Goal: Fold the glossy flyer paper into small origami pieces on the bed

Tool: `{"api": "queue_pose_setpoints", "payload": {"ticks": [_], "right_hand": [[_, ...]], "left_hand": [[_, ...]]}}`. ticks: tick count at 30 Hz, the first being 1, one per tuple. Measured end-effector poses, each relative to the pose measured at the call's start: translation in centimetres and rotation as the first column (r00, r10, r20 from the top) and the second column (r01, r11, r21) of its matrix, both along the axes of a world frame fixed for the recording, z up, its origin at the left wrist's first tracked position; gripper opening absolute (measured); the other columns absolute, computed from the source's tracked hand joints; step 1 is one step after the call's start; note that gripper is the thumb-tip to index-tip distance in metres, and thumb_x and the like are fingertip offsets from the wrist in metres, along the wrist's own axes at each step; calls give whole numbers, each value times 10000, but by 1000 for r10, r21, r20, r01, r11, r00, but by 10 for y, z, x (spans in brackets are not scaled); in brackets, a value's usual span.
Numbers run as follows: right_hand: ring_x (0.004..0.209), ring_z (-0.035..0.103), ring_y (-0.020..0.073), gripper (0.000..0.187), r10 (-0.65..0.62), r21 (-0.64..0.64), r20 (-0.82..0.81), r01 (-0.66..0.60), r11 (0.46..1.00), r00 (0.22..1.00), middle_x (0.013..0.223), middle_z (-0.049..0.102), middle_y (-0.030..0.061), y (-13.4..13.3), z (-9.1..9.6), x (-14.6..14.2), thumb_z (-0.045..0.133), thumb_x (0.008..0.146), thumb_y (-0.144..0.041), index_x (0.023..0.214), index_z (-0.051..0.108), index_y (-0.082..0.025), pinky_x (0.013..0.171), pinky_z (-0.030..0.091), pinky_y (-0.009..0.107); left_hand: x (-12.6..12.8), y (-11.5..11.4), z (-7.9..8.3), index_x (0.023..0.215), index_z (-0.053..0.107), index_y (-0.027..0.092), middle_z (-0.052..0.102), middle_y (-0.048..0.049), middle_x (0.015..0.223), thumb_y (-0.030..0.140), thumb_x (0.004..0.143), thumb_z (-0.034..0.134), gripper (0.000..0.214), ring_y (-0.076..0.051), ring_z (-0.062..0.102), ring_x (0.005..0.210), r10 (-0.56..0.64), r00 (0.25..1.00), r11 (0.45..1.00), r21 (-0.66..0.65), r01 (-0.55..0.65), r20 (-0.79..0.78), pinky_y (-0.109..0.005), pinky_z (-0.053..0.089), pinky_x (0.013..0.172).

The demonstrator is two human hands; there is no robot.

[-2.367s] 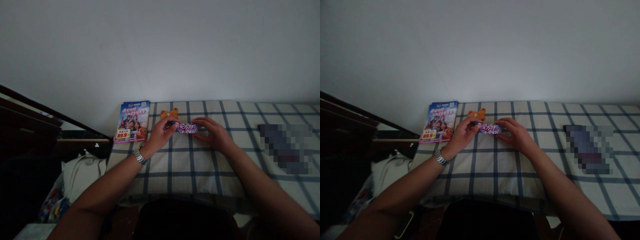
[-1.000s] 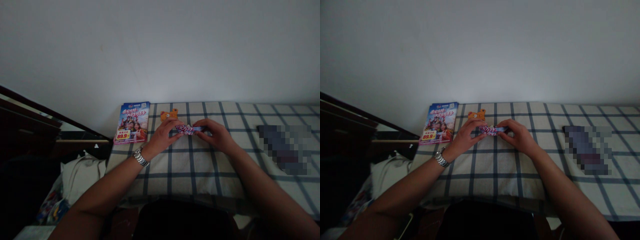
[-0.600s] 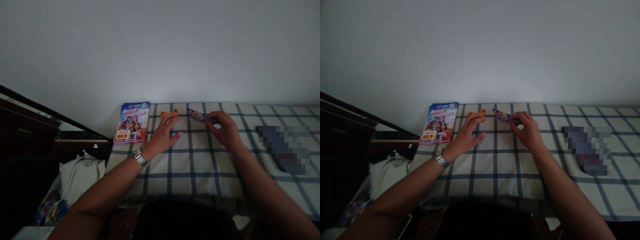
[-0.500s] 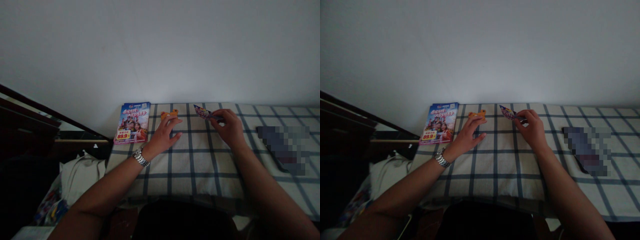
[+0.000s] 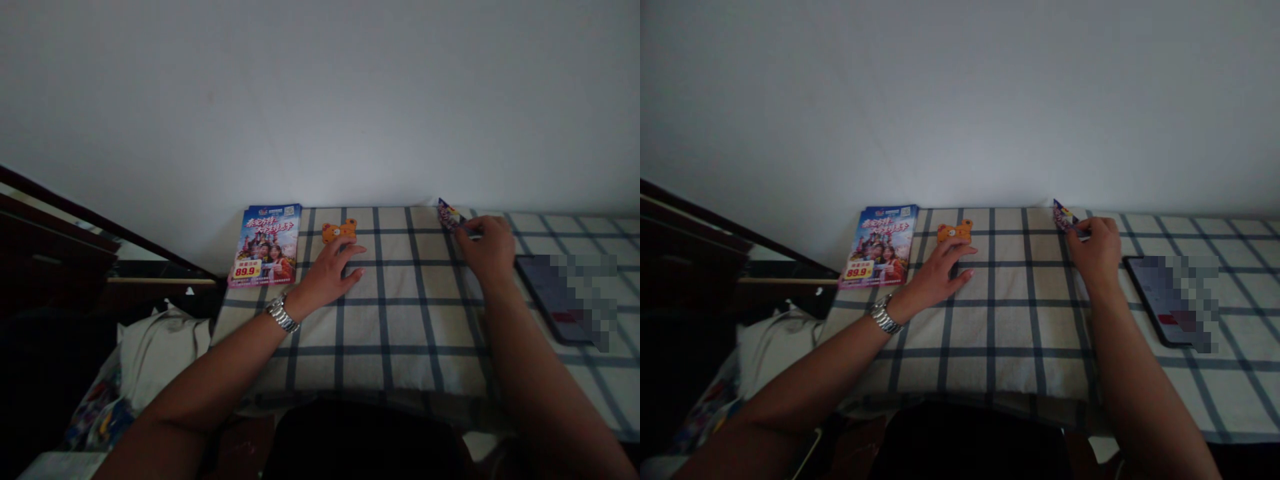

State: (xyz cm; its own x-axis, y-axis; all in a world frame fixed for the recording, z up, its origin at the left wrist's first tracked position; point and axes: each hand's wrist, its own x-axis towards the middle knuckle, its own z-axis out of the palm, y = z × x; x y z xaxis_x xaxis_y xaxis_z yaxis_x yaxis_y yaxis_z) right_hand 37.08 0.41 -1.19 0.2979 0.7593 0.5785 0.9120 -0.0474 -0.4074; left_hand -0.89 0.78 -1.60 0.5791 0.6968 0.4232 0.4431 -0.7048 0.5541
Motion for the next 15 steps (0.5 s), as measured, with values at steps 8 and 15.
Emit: {"api": "queue_pose_setpoints", "payload": {"ticks": [8,15], "right_hand": [[828,608,322,163,-27,-28,27,27,999,999,848,607,106,0,-3,3,720,803,-388,843,682,-235,810,533,502],[778,597,263,274,0,-45,-66,-3,999,998,1048,640,161,-6,2,2,787,804,-359,1021,721,-205,807,506,468]], "left_hand": [[0,0,1,1342,608,258,533,-108,1410,278,987,692,365,-289,540,1384,-2,1000,1000,-14,2,-8,-569,476,1196],[0,0,0,1333,613,247,530,-112,1415,281,990,690,353,-286,537,1384,-3,1000,1000,-11,3,-9,-566,469,1200]]}}
